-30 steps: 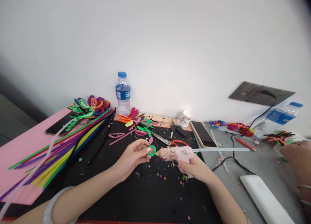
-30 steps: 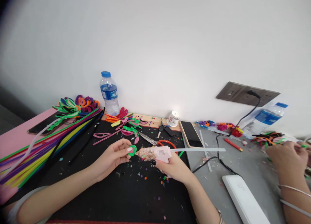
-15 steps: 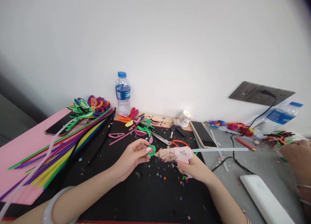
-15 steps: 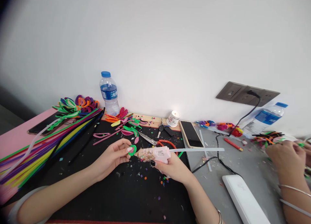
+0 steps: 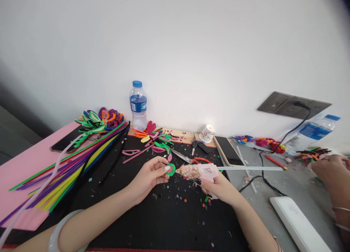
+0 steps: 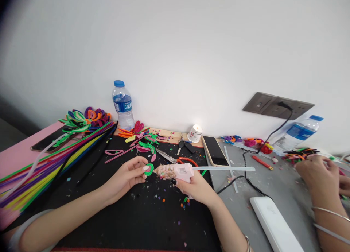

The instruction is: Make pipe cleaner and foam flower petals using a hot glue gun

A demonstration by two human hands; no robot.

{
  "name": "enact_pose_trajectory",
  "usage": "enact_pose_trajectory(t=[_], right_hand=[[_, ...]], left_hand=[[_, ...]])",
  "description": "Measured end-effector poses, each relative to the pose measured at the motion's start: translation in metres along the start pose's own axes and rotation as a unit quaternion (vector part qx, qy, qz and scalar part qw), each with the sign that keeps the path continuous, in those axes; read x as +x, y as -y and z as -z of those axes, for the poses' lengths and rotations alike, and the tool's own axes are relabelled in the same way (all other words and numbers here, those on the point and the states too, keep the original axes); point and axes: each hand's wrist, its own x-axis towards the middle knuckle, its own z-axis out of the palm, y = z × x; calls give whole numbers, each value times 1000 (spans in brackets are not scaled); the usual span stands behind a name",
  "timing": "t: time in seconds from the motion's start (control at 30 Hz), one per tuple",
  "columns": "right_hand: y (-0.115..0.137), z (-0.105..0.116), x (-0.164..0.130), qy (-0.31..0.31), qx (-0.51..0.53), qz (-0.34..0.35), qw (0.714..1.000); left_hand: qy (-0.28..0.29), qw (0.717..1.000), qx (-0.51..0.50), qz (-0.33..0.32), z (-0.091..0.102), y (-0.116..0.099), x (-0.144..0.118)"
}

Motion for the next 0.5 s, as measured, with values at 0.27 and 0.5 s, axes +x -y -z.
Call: enact_pose_trajectory(t=[0.27, 0.5], right_hand=[[-4, 0, -1, -7, 7, 9, 1000], [-11, 2, 2, -39, 31, 16, 999]], left_hand=[[0, 1000, 1, -1, -1, -2, 1], [1, 999, 31, -12, -2, -2, -1]])
